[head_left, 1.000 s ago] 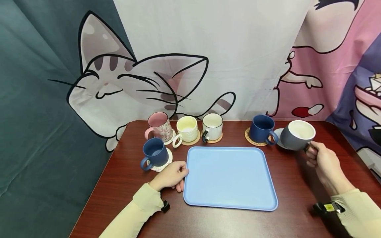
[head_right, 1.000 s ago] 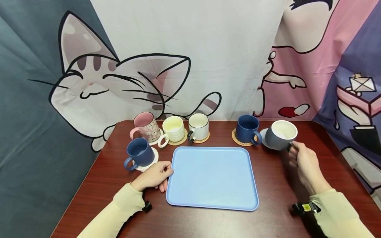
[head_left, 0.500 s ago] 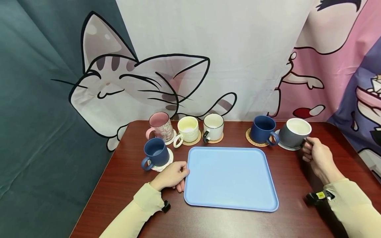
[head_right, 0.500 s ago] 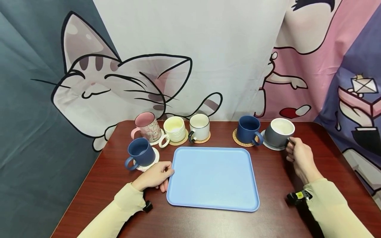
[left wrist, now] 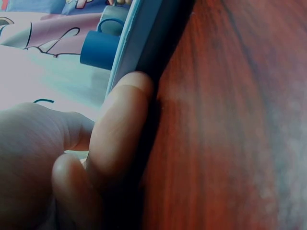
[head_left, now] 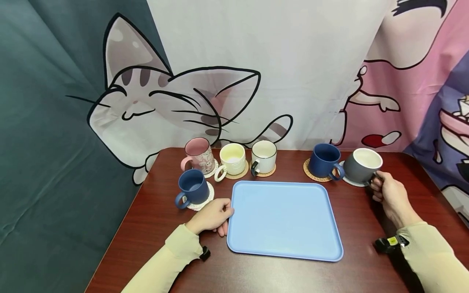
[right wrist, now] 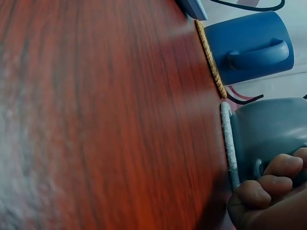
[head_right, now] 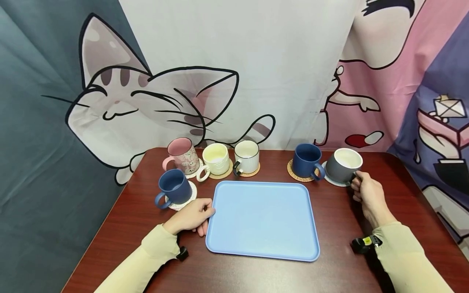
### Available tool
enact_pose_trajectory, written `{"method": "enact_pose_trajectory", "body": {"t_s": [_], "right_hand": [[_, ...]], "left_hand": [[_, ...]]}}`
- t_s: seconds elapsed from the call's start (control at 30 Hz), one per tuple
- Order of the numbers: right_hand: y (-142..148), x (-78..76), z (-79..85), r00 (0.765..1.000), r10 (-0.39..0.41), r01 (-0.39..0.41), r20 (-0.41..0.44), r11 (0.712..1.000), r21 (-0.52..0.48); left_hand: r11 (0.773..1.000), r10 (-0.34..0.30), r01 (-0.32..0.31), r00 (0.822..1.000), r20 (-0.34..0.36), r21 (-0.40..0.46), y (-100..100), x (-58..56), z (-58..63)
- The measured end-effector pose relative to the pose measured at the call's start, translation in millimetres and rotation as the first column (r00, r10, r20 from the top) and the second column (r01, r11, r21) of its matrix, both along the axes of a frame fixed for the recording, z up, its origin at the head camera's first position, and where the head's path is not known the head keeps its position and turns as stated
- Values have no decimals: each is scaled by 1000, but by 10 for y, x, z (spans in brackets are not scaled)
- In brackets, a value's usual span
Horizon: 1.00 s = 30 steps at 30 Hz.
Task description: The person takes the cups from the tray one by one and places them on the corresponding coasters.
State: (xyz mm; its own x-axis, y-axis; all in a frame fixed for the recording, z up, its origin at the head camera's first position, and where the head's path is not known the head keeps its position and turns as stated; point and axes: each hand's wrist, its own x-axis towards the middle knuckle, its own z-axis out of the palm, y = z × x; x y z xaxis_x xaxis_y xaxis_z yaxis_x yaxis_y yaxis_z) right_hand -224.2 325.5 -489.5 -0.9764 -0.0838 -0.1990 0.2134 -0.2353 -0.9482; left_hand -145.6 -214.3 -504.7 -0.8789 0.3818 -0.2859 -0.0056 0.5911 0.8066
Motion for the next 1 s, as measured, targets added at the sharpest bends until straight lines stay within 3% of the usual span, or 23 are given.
{"method": "enact_pose_trajectory", "body": {"t_s": [0.2,0.53,0.77,1.0], "right_hand": [[16,0,-1,1000,-6,6,5,999,39],[2,70,21,982,-188,188,-12,974,123],[-23,116,19,973,-209,230,-100,927,296],[11,145,30,976,-157,210,-154,872,442]], "left_hand": [[1000,4,-4,1000,4,8,2,2,5],[1000,4,-4,1000,8,9,1,3,5],[1000,9,-9,1000,21,1,-4,3,8],[1000,18,-18,1000,21,-7,-5,8,11]]}}
